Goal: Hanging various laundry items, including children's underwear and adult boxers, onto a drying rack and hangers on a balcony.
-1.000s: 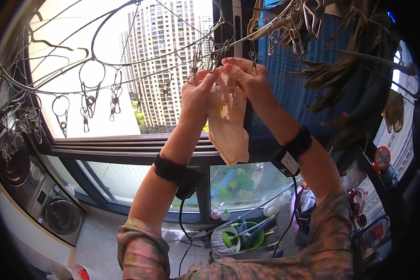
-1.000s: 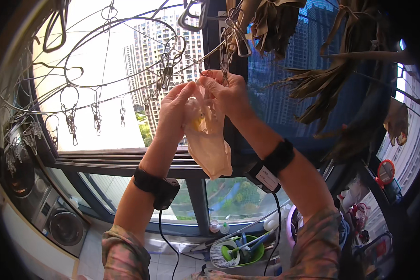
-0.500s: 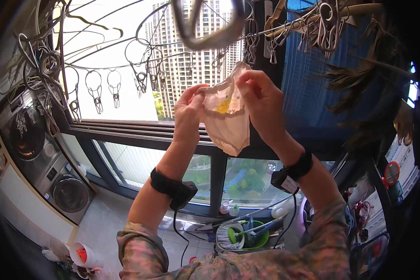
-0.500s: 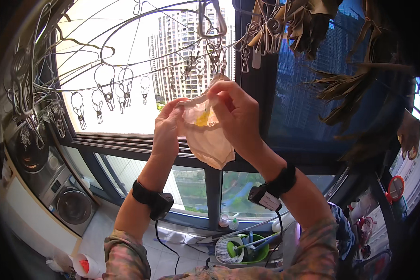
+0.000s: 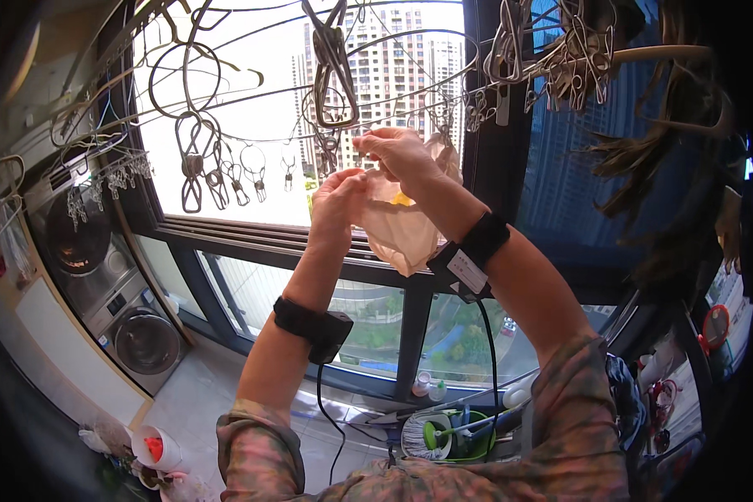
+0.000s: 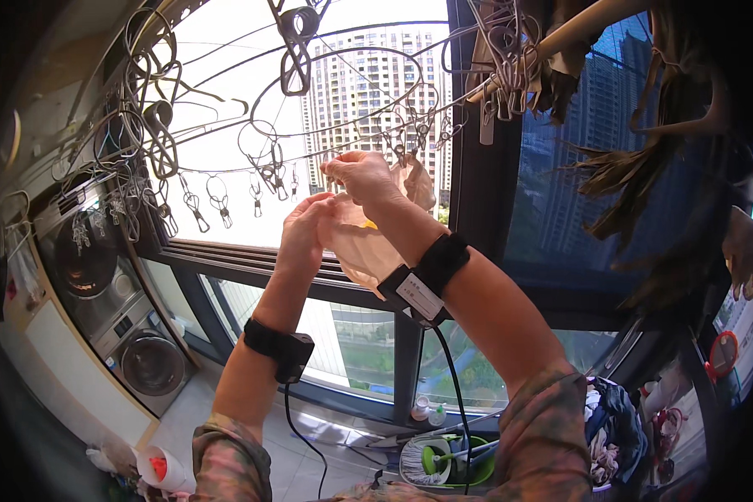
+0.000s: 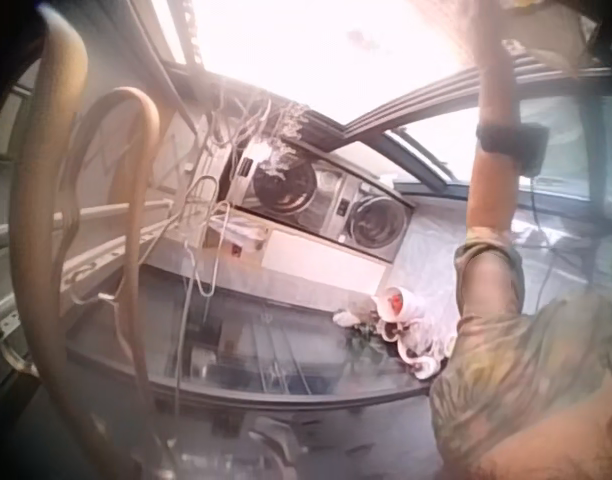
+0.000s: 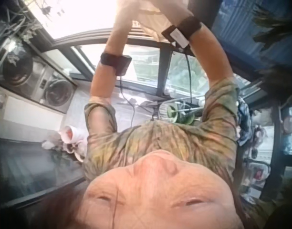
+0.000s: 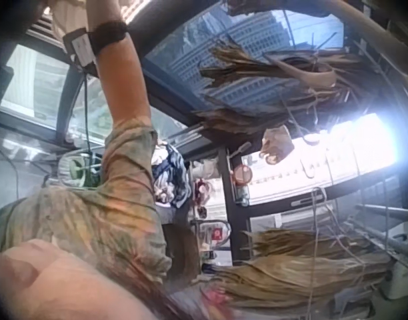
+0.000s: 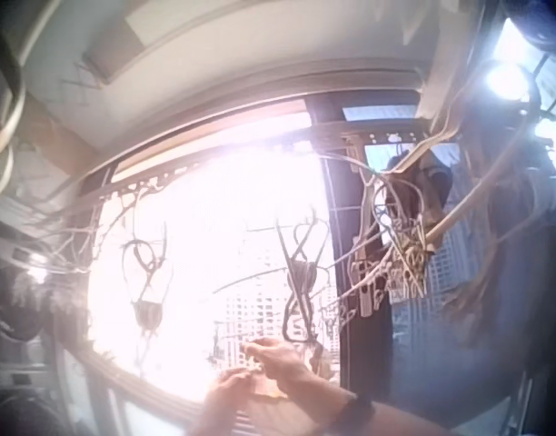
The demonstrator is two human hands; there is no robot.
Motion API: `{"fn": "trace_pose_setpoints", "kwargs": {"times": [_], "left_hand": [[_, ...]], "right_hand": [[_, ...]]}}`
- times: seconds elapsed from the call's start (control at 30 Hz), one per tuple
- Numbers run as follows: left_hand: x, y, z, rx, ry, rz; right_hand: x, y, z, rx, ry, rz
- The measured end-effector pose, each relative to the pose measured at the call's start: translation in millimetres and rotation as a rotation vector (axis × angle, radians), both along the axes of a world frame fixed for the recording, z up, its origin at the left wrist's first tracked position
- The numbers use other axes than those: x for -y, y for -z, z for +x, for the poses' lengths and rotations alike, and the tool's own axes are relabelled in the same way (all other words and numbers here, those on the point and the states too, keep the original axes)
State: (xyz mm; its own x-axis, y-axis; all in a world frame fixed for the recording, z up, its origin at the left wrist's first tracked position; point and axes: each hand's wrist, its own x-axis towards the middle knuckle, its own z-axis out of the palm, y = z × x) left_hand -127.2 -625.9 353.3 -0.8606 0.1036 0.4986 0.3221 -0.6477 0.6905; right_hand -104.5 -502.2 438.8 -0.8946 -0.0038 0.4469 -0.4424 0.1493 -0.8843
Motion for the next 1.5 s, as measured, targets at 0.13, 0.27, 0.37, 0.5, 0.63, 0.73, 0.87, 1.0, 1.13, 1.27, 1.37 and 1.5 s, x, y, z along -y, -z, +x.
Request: {"fn": "trace_pose_setpoints", "kwargs": {"times": [0.13,0.27,0.37,0.5,0.63,0.73,0.87,1.0,1.13,1.27,1.37,1.5], "left_hand": [[15.6,0.2,-2.8,-0.037,-0.022,-0.077],[22.0,-1.2,3.4,-0.030,-0.010,-0.106],[27.4,4.2,0.2,-0.073,-0.013,-0.101],[26.7,5.2,3.8,-0.055,-0.041,-0.100],[24.5,4.0,6.9,-0.064,-0.055,-0.134],[21.7,5.5,8.8,-0.076,-0.071,-0.117],[16.5,7.2,10.7,-0.098,-0.078,-0.068],[8.8,7.3,13.8,-0.121,-0.118,-0.002],[1.5,3.2,13.6,-0.123,-0.116,-0.014],[-5.6,-0.1,14.3,-0.154,-0.126,0.006],[3.9,6.9,7.3,-0.149,-0.155,-0.036],[0.1,18.1,6.9,-0.121,-0.105,-0.035]], "right_hand": [[-7.1,6.4,-9.5,-0.040,-0.111,0.013],[-5.4,11.1,-8.7,-0.050,-0.181,-0.051],[-3.9,10.6,-4.3,-0.045,-0.172,-0.044],[-8.8,12.0,3.7,-0.057,-0.201,0.016],[-4.9,16.4,3.8,-0.175,-0.231,-0.013],[-4.3,20.3,4.4,-0.196,-0.241,-0.060],[-9.8,20.4,6.9,-0.166,-0.229,-0.012],[-14.0,23.3,3.9,-0.184,-0.247,-0.087],[-19.8,25.0,2.9,-0.159,-0.260,-0.091],[-25.9,22.9,1.8,-0.145,-0.272,-0.047],[-14.1,26.4,17.2,-0.061,-0.205,-0.083],[-10.4,57.5,62.0,-0.341,-0.025,-0.004]]}}
